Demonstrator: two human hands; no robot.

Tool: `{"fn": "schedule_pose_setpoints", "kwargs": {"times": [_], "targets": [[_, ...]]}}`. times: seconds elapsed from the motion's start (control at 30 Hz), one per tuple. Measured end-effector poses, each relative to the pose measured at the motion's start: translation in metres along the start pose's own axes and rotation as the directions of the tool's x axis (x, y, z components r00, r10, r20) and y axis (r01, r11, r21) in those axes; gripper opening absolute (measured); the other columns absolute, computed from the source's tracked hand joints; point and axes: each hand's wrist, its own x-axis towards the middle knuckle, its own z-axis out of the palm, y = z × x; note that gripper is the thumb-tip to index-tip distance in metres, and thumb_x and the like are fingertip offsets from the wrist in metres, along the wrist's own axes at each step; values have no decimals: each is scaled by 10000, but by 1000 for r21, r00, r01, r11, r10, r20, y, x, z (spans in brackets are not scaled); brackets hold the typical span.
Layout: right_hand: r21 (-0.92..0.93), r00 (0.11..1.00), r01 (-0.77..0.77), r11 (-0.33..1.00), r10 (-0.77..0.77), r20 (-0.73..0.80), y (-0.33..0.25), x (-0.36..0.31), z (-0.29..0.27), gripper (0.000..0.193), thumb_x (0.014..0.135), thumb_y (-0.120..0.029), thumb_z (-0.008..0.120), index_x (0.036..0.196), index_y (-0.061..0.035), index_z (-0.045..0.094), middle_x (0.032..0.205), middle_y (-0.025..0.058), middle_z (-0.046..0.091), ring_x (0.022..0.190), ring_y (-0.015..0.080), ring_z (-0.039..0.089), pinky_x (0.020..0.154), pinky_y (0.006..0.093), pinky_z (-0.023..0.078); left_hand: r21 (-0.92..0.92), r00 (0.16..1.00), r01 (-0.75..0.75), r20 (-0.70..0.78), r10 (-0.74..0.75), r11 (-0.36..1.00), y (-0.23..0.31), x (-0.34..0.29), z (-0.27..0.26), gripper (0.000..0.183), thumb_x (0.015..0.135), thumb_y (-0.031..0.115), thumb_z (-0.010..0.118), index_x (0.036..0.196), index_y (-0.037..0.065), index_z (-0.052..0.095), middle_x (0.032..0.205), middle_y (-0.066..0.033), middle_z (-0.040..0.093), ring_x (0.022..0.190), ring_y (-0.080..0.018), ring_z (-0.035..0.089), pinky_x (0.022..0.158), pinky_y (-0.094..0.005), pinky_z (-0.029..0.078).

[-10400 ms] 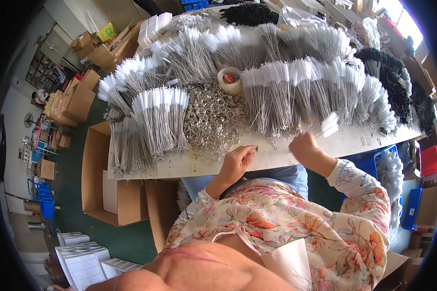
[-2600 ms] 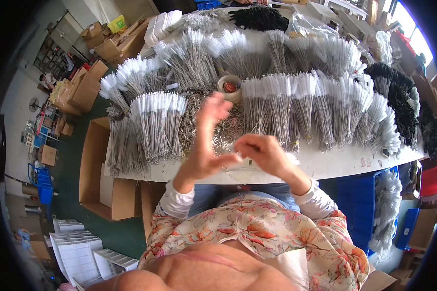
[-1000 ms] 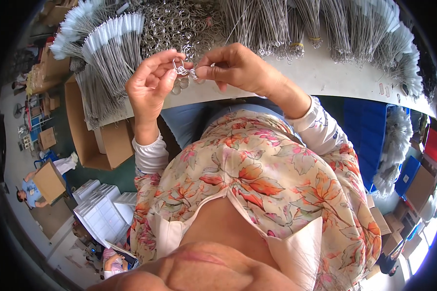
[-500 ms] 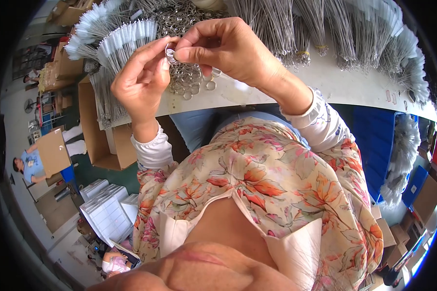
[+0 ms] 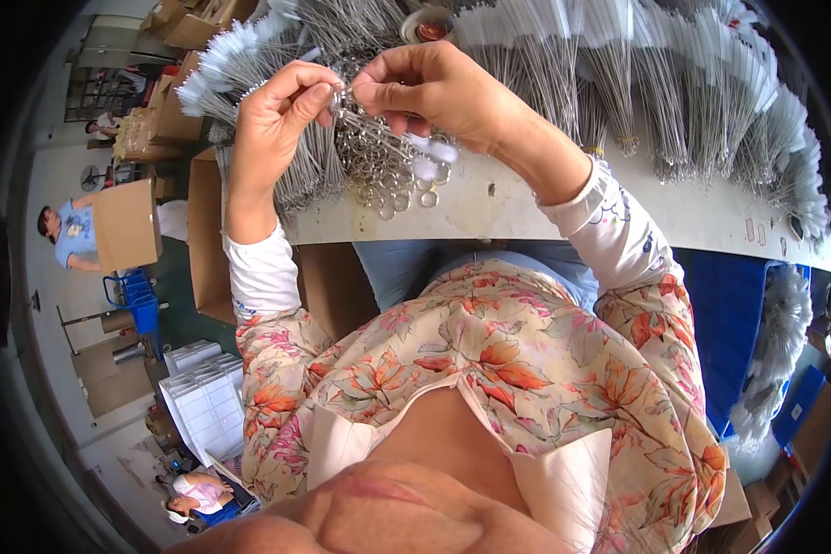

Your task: Assembling small white brushes onto metal rings at a factory workstation.

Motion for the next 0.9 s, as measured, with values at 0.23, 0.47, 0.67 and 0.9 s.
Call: {"fn": "schedule_pose_setpoints", "kwargs": {"times": [0.23, 0.47, 0.67, 0.9], "targets": [[-49, 1000, -23, 999, 24, 12, -2, 19, 0, 144, 858, -144, 604, 916, -12, 600, 683, -18, 536, 540, 41, 476, 438, 181, 342, -329, 965, 211, -82, -250, 920, 0, -3, -5, 163, 909, 154, 535, 975, 14, 586, 726, 14, 530, 560, -54, 453, 498, -201, 378], [-72, 999, -26, 997, 24, -26, -6, 16, 6, 136, 880, -168, 593, 907, -34, 598, 657, -31, 537, 522, 25, 471, 436, 156, 334, -91, 989, 107, -89, -115, 990, 12, -3, -7, 166, 894, 163, 572, 841, 9, 602, 622, 12, 542, 509, -43, 482, 464, -198, 385], [-47, 996, -57, 997, 54, -66, -6, 11, 10, 128, 879, -167, 596, 887, -39, 599, 664, -32, 545, 528, 27, 478, 436, 155, 339, -486, 978, 162, -37, -206, 859, 8, -11, -4, 178, 906, 168, 549, 884, -5, 586, 655, 3, 533, 514, -46, 476, 467, -183, 384], [-20, 999, -23, 1000, 23, -32, -6, 9, 11, 113, 875, -135, 597, 912, -27, 593, 711, -18, 562, 539, 34, 486, 437, 161, 345, -471, 975, 165, -54, -215, 867, 1, -12, -5, 162, 912, 151, 537, 915, 2, 602, 691, -3, 540, 526, -33, 444, 467, -183, 374]]}}
